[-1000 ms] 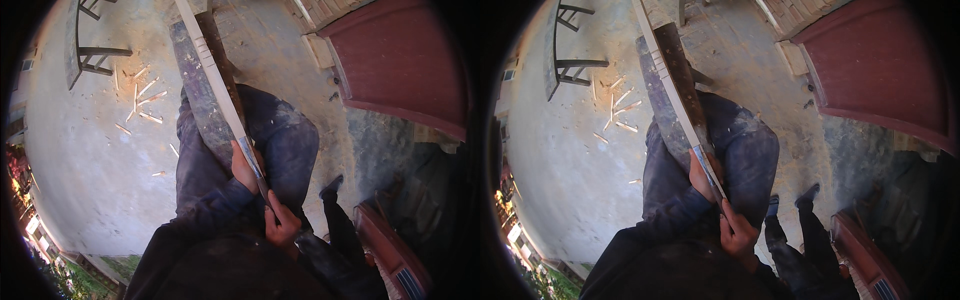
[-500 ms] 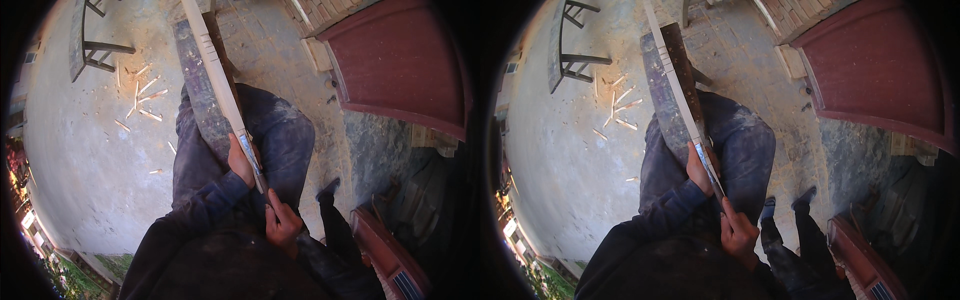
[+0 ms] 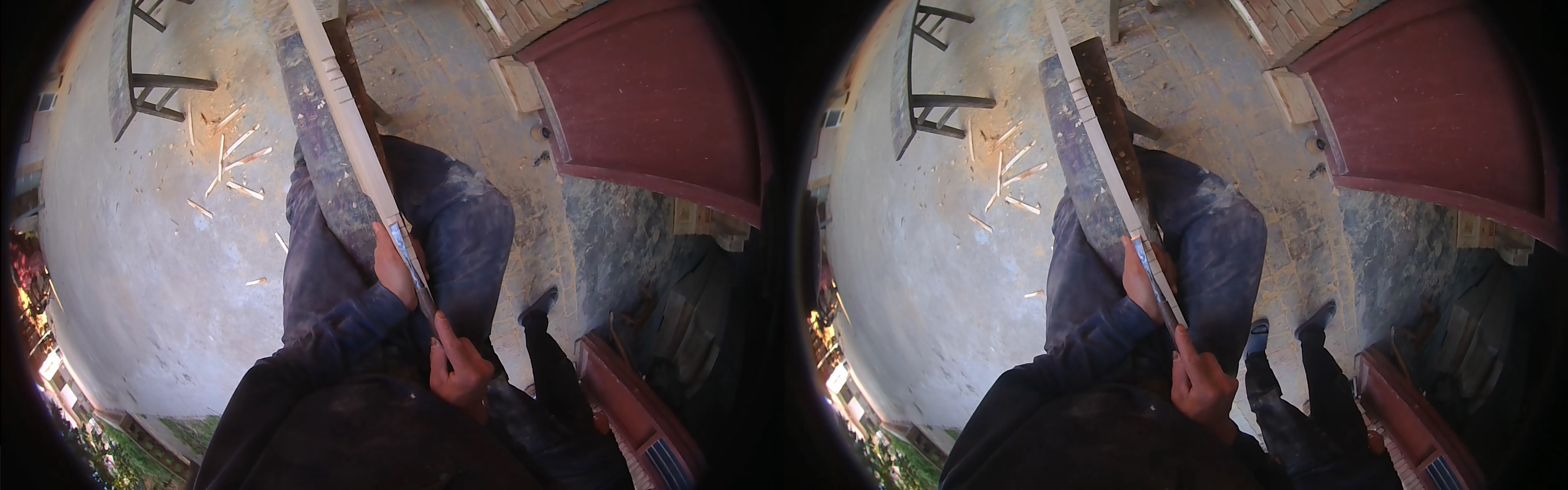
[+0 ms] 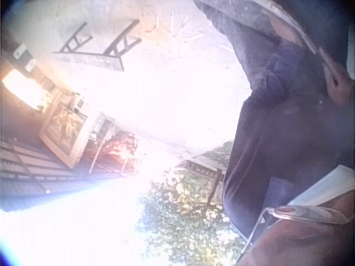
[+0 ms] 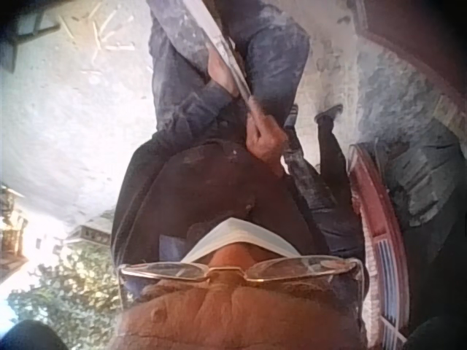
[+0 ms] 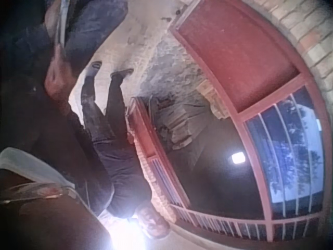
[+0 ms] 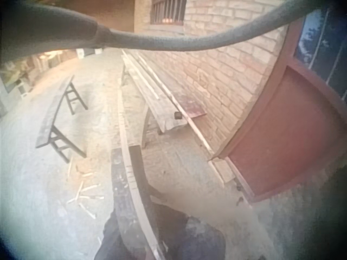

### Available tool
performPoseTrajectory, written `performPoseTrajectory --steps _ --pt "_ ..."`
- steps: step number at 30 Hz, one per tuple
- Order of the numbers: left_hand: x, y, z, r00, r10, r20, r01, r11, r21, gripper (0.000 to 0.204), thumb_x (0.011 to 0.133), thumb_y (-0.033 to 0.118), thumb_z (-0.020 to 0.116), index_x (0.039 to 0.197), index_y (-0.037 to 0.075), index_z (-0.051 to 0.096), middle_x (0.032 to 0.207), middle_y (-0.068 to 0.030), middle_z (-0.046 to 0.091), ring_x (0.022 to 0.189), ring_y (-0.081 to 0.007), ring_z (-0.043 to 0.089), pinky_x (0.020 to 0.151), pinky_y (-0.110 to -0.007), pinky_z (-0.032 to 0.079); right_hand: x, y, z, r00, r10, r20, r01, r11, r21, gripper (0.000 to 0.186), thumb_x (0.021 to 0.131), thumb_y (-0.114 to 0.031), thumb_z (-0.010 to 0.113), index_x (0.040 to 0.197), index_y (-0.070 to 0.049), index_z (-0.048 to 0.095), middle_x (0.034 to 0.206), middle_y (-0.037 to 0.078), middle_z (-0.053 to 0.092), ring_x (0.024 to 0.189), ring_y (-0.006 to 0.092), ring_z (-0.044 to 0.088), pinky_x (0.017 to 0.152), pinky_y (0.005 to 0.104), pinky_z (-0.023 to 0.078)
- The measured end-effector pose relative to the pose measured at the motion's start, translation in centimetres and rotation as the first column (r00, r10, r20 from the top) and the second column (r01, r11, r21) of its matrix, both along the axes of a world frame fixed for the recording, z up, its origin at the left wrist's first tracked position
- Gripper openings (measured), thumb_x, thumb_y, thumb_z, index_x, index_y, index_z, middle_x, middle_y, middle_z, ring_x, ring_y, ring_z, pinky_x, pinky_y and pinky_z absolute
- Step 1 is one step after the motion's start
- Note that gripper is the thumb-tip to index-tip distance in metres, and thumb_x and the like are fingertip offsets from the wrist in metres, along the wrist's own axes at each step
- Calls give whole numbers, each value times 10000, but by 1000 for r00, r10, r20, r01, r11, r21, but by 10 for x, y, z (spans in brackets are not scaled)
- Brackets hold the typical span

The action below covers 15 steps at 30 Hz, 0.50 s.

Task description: The person carves a piece of wood held between their legs on a wooden bench using a carving knife, shaving off thin strips.

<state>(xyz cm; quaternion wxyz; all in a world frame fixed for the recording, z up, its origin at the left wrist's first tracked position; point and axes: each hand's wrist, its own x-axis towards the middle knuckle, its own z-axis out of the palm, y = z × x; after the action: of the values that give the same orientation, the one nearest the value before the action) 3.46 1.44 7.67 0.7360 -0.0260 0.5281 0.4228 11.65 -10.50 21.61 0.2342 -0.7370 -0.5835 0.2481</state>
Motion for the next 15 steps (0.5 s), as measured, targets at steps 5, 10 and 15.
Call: performPoseTrajectory --steps 5,10,15 --pt "-1 -2 3 999 -48 -26 49 998 44 740 1111 663 180 699 124 478 508 -71 437 389 -207 408 377 -341 365 -6 -4 -4 1000 -13 16 13 1000 -18 518 860 35 766 1365 -76 723 669 97 552 522 258 570 499 391 450" --pt "-4 0 -8 1000 -17 6 17 996 93 715 1111 662 194 787 118 528 540 -59 473 404 -201 438 387 -346 391 -14 12 -10 998 9 70 -9 1000 -4 516 876 10 765 1381 -81 714 679 96 559 525 257 573 500 395 452" --pt "4 7 -1 995 87 55 -85 995 -44 724 1110 663 226 716 123 504 502 -67 444 391 -203 415 388 -334 378 -10 14 -19 1000 2 6 -3 993 114 521 891 -26 770 1404 -86 694 677 75 540 516 246 575 480 399 439"
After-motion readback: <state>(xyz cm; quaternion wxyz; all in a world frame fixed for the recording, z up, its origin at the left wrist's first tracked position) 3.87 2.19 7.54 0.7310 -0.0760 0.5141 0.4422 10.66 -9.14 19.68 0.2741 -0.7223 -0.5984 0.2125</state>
